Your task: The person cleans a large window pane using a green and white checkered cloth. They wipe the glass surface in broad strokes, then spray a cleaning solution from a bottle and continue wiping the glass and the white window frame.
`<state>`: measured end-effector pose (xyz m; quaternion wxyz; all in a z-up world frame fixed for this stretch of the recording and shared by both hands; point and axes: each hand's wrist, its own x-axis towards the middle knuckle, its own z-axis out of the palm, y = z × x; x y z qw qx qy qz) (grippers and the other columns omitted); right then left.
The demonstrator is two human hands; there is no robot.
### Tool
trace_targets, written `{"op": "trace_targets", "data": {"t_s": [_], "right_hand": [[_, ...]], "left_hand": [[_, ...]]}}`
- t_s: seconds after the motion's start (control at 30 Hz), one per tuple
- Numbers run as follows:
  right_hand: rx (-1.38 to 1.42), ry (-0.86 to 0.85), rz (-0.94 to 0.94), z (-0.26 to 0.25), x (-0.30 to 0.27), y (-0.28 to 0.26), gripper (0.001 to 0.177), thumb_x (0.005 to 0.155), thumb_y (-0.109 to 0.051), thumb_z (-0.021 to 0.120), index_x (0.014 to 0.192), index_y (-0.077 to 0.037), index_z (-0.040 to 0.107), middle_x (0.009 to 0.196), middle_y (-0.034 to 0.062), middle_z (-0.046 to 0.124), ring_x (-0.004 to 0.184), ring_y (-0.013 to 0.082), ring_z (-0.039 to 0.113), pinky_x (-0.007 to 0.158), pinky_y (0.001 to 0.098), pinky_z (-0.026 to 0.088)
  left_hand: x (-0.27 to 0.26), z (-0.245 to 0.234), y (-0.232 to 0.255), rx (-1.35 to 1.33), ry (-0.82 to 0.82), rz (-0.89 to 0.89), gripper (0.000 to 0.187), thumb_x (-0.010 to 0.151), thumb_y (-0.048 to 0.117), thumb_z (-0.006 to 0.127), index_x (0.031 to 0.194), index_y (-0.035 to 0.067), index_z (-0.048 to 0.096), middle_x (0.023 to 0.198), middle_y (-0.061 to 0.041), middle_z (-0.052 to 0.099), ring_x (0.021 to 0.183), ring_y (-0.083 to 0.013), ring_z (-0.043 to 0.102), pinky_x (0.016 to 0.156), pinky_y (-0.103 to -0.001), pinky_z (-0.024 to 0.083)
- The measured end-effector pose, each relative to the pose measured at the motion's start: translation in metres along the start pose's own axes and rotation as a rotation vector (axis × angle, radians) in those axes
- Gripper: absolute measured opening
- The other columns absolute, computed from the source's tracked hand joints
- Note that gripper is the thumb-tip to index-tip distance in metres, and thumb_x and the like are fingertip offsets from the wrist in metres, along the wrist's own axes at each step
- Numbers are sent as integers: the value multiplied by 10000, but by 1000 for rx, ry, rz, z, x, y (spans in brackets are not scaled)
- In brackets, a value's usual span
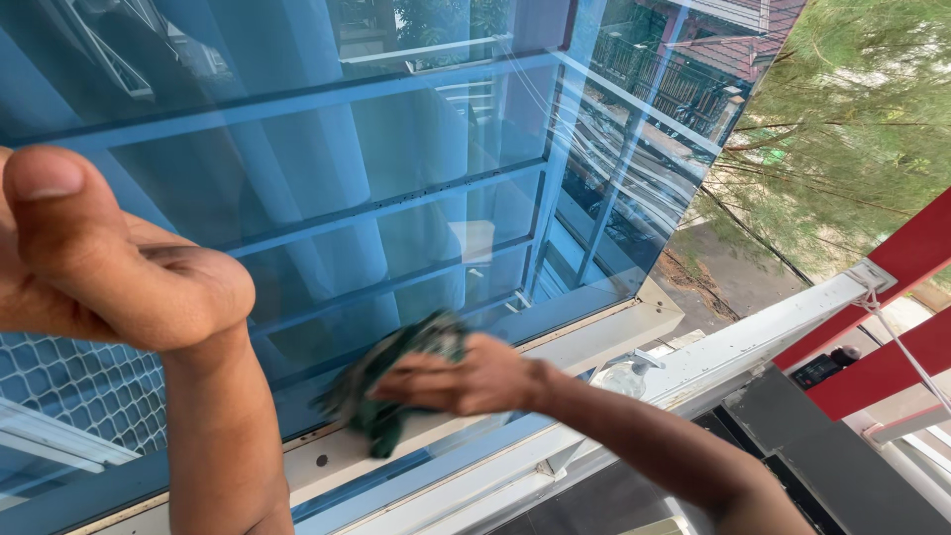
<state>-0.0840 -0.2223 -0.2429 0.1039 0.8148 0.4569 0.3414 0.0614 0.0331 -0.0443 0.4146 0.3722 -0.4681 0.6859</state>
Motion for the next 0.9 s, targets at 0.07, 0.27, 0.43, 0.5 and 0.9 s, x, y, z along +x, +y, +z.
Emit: {"op": "trace_targets", "data": {"t_s": [0.07, 0.27, 0.43, 0.5, 0.9], "right_hand": [[15, 154, 63, -4, -44, 23, 236, 973, -194, 743, 1204, -185, 692, 1339, -39, 645, 1310, 168, 612, 1007, 338, 579], [-302, 371, 641, -58, -185, 97, 514, 980, -524, 345, 1293, -180, 563, 1181, 123, 541, 1195, 264, 503, 1151, 614, 324], [-372, 521, 847, -39, -207, 95, 582, 1156, -468, 268, 1554, -46, 312, 1614, 349, 233, 1508, 547, 280, 1246, 718, 228], [-413, 493, 824, -29, -202, 88, 552, 1103, -415, 281, 1527, -66, 329, 1615, 311, 256, 1495, 524, 304, 1230, 746, 227], [-12, 14, -49, 25, 9, 2, 396, 951, -163, 684, 1341, -212, 636, 1362, 20, 555, 1291, 210, 512, 1016, 385, 536]], "left_hand": [[-2, 0, -1, -13, 16, -23, 178, 959, -27, 460, 794, -18, 393, 778, -80, 272, 722, -235, 255, 626, -377, 223], [-22, 0, -5, -35, -10, -66, 159, 1048, 8, 468, 991, -89, 580, 931, -140, 472, 789, -248, 403, 695, -357, 348], [-27, -1, -14, -27, -18, 52, 215, 1043, 40, 471, 1000, -111, 618, 941, -129, 514, 782, -237, 438, 696, -351, 359], [-17, -5, -31, 34, -44, 293, 266, 990, 36, 446, 964, -154, 629, 843, -82, 432, 689, -216, 330, 606, -347, 271], [55, -11, -53, 108, -220, 1081, 426, 967, 133, 307, 981, -233, 525, 711, -173, 456, 573, -151, 119, 508, -307, 161]]}}
